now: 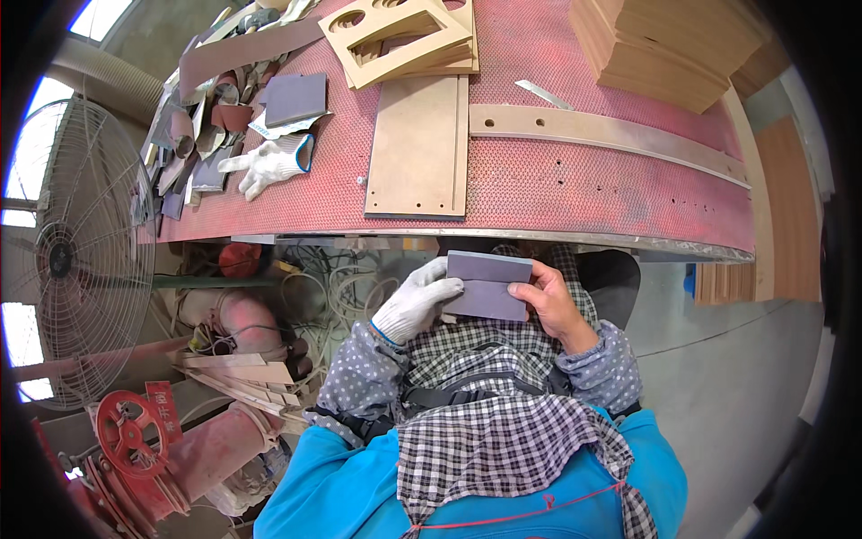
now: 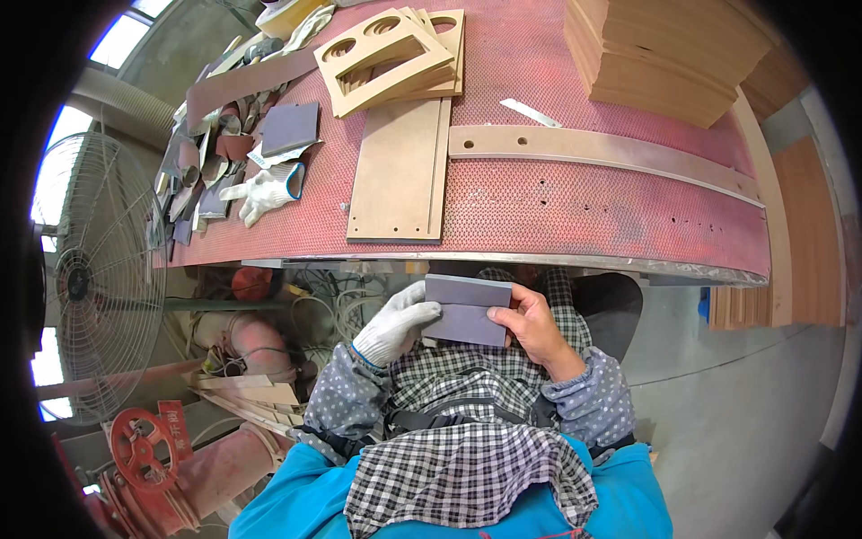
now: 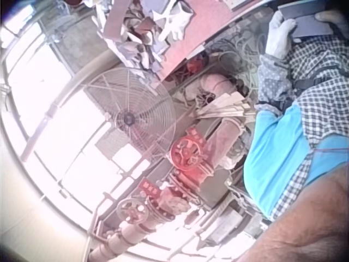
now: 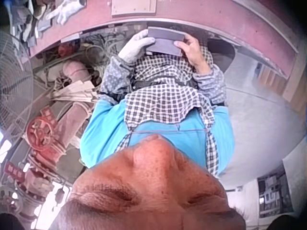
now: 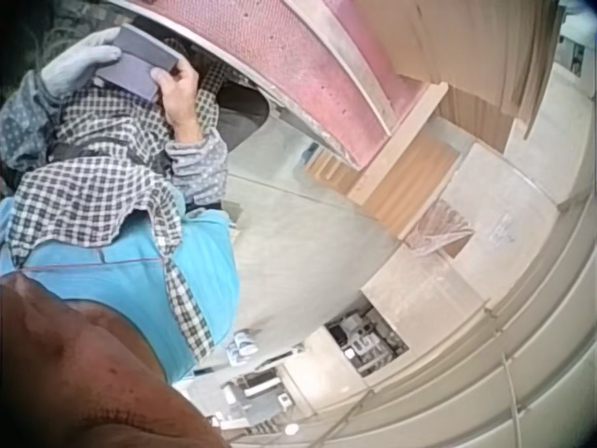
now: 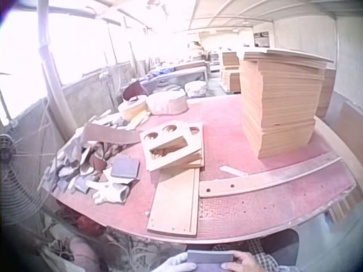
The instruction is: Sanding the surfaces and edges of a wooden frame/component using sandpaper.
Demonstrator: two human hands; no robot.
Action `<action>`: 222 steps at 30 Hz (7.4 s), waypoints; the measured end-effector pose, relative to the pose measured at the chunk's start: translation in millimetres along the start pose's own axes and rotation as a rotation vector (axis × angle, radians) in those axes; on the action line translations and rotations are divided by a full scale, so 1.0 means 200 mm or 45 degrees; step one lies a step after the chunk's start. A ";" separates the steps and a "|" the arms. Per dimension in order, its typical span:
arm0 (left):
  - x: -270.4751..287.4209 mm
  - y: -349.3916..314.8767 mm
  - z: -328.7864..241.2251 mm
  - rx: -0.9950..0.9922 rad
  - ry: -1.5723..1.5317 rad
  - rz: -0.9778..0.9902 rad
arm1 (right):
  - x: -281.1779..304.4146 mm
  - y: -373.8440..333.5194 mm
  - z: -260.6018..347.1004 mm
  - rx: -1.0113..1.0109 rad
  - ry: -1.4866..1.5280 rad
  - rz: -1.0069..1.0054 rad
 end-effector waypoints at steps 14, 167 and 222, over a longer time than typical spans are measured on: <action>0.03 0.02 0.04 -0.042 0.155 -0.033 | 0.01 -0.01 -0.04 -0.114 -0.077 0.029; 0.16 -0.10 -0.06 -0.921 0.996 -0.423 | -0.42 0.22 0.90 0.769 -1.503 0.370; 0.16 -0.05 -0.13 -0.459 1.025 0.260 | -0.21 0.09 0.15 0.256 -1.231 0.592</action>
Point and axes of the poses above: each hand's wrist, its own y-axis towards the middle knuckle, its own x-axis out of the back of the hand, z = x × y, the point moved 6 cm from there along y, towards the middle knuckle, and after that the axes turned 7 degrees about -z, right-handed, at the moved point
